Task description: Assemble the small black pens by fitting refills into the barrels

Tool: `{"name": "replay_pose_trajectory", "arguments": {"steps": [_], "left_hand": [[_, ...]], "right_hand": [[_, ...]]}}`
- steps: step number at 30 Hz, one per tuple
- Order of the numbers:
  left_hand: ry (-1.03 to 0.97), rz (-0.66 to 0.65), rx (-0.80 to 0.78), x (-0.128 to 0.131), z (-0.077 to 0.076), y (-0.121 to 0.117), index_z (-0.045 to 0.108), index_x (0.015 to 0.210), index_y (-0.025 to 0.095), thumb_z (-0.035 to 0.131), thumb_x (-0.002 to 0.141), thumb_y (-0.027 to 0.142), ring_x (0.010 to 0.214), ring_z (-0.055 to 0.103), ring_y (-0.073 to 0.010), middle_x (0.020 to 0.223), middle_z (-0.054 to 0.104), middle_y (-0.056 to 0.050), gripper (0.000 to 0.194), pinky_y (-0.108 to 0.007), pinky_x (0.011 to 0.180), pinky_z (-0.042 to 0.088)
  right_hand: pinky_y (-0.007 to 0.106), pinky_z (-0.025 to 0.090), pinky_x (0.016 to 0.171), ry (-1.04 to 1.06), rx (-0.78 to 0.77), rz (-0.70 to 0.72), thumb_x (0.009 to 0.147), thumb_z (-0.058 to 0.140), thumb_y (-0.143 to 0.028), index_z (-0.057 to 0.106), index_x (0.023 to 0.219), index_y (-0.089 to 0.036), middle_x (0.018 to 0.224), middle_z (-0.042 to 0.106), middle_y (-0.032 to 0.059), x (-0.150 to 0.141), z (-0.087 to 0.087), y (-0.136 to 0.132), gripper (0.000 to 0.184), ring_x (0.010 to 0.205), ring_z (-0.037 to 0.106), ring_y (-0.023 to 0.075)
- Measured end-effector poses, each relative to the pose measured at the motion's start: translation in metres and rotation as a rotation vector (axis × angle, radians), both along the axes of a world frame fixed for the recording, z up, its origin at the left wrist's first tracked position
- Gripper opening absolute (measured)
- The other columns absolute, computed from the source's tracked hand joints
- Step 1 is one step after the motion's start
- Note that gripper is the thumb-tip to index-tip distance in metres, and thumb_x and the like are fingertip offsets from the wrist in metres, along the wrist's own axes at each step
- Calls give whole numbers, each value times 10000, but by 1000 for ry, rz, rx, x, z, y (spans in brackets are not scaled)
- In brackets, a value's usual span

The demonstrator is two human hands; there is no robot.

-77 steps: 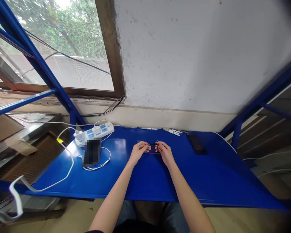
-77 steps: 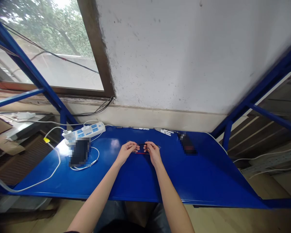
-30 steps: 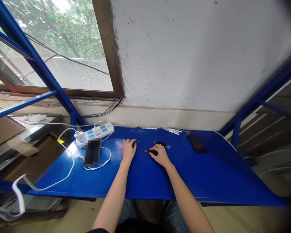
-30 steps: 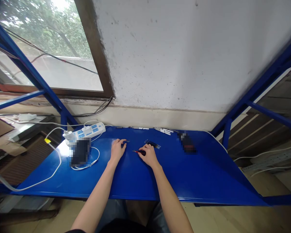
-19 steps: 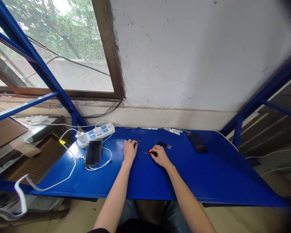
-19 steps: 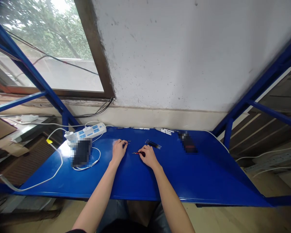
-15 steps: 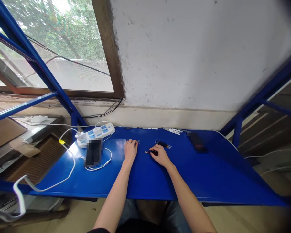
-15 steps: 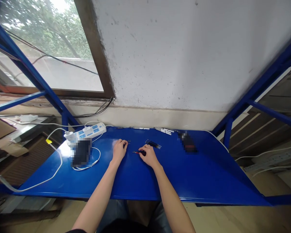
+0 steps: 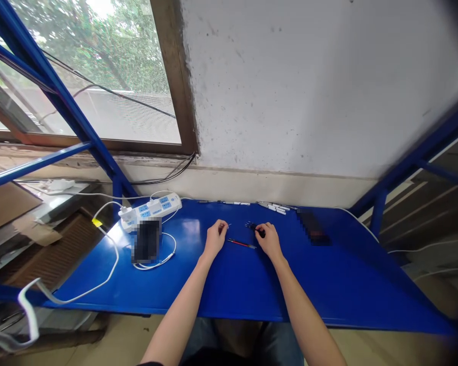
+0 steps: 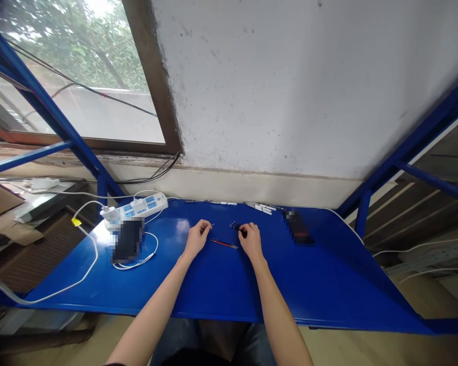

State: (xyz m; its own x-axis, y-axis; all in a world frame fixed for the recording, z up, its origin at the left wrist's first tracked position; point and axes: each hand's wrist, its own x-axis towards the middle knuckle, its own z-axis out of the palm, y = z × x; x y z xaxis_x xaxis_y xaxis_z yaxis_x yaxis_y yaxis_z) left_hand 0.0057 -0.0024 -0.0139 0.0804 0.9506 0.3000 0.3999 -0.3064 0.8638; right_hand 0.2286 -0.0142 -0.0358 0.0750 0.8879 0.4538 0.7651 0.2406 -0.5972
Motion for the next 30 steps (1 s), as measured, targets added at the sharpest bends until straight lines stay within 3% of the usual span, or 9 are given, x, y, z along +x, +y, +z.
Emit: {"name": "replay_pose_trajectory", "arguments": {"steps": [7, 16, 21, 25, 30], "left_hand": [[-224, -30, -116, 5, -1, -1, 583, 801, 182, 550, 823, 348, 712, 604, -155, 780, 658, -34, 171, -269, 693, 459], [-320, -46, -197, 4, -7, 4, 626, 858, 176, 612, 779, 370, 764, 629, -164, 818, 678, -50, 210, -272, 705, 476], [-347, -37, -233, 4, -10, 6, 651, 888, 171, 612, 773, 399, 736, 618, -158, 812, 677, -52, 258, -255, 643, 466], [-411, -42, -225, 5, -6, 5, 619, 842, 164, 575, 803, 473, 597, 545, -114, 734, 627, -24, 315, -241, 567, 435], [-506, -66, -239, 7, -1, 1, 509, 688, 172, 529, 842, 520, 479, 450, -73, 607, 530, 21, 382, -209, 465, 361]], "right_hand": [[364, 425, 754, -5, -14, 11, 808, 531, -209, 637, 806, -195, 803, 554, 65, 0, -4, -4, 107, 805, 498, 224], [368, 425, 743, -56, -21, 29, 795, 554, -199, 626, 781, -198, 813, 547, 70, -1, -8, -4, 74, 802, 489, 230], [376, 420, 756, -66, -20, 33, 801, 557, -215, 621, 740, -198, 807, 537, 71, -3, -1, -6, 90, 800, 478, 229], [358, 422, 776, 90, -16, 120, 850, 519, -282, 617, 772, -201, 819, 567, 57, -7, 11, -10, 149, 787, 505, 205], [282, 428, 628, 515, -148, 212, 847, 541, -427, 595, 788, -196, 734, 590, 24, -14, 23, -13, 245, 669, 539, 166]]}}
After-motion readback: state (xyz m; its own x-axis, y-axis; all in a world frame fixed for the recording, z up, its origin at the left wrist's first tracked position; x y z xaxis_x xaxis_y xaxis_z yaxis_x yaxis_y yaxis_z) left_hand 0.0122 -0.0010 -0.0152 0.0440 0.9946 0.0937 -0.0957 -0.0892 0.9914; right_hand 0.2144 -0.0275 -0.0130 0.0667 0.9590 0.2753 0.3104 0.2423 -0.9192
